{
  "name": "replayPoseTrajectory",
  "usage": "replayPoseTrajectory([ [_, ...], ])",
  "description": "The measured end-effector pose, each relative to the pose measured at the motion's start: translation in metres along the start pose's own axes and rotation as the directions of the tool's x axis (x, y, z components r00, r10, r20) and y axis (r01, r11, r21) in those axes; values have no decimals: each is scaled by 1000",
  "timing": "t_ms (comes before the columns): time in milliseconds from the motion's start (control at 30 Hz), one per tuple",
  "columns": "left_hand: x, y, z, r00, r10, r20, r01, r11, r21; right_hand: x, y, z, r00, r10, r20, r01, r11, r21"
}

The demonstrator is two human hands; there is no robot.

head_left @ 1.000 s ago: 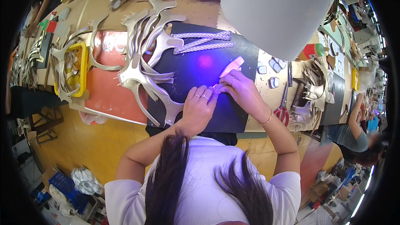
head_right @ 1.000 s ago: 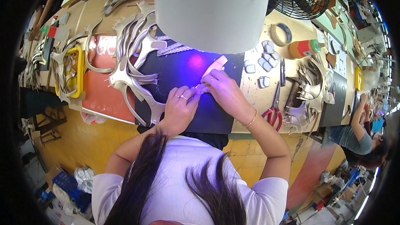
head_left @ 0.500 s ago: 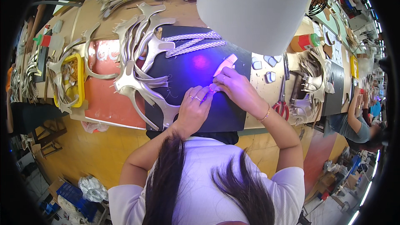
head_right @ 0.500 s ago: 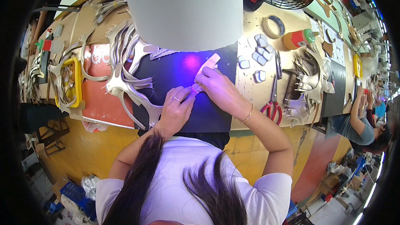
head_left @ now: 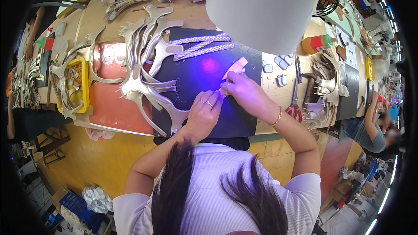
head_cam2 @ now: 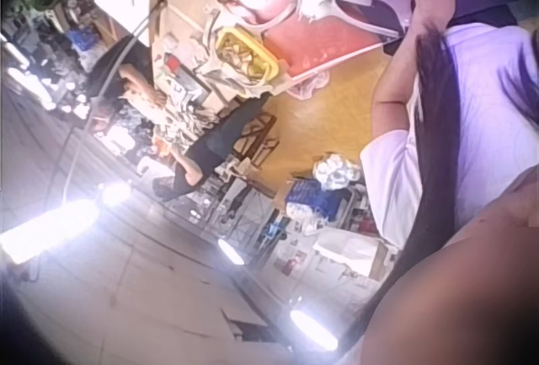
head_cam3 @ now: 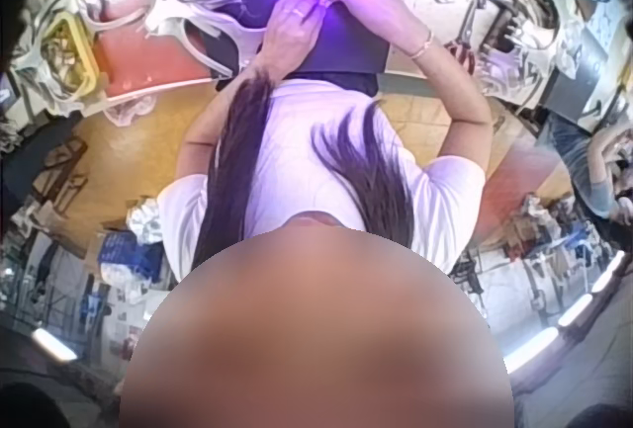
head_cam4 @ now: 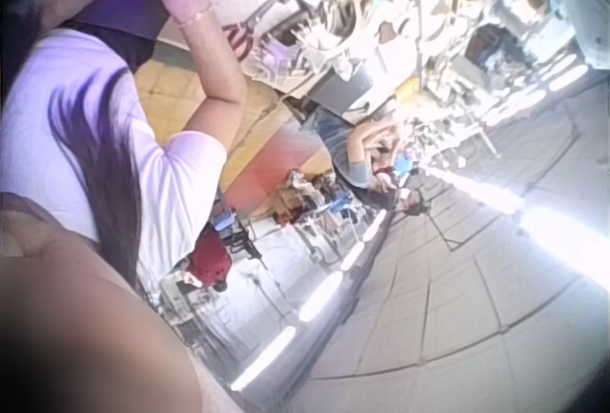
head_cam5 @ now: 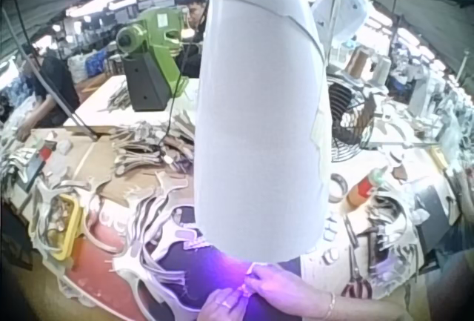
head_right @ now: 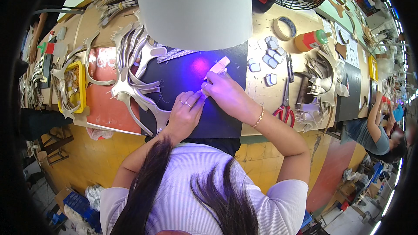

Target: The person assembles a decorative metal piece by wrapping a braided cord around its arms, applying glue from a bottle, and using a hammer to secure the cord. The person handles the cord, glue, and hammer repeatedly while working at a cluttered table.

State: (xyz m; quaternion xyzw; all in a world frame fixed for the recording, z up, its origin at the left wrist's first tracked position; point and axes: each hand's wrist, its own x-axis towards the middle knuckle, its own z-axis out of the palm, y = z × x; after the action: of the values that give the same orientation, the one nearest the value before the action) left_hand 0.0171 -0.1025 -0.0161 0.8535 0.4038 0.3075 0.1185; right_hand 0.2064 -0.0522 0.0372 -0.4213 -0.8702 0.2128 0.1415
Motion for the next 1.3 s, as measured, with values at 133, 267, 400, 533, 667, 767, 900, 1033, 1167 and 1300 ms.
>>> replayPoseTrajectory([
  [133,-1,0,1,1000,14,2,-14,1000,16,-3,-4,1,994,-109,-17,104,976,-194],
  [267,-2,0,0,1000,17,8,-18,1000,17,-7,-9,3,981,-190,43,192,904,-383],
  [400,-3,0,0,1000,16,19,-16,1000,8,-12,-21,8,984,-137,110,175,835,-522],
  [533,-3,-2,0,998,57,22,-57,998,14,-15,-31,11,975,-160,157,224,736,-639],
  [667,-8,-4,-3,994,46,99,-47,999,14,-12,-39,13,937,-120,329,319,680,-660],
  [767,-7,-5,-3,997,38,67,-38,999,6,-7,-34,7,935,-138,326,311,759,-571],
  [900,-3,-3,2,999,54,6,-55,998,41,-7,-5,-10,998,52,-27,-56,984,-169],
  [1033,-4,-2,2,998,64,-19,-63,997,46,-25,1,-3,922,217,-321,-284,942,-179],
  [1167,-4,-1,0,999,32,20,-33,999,27,-29,-3,6,873,425,-241,-454,888,-77],
  [1300,-2,-1,-1,999,33,8,-33,999,20,-44,-22,-1,860,394,-326,-390,917,80],
])
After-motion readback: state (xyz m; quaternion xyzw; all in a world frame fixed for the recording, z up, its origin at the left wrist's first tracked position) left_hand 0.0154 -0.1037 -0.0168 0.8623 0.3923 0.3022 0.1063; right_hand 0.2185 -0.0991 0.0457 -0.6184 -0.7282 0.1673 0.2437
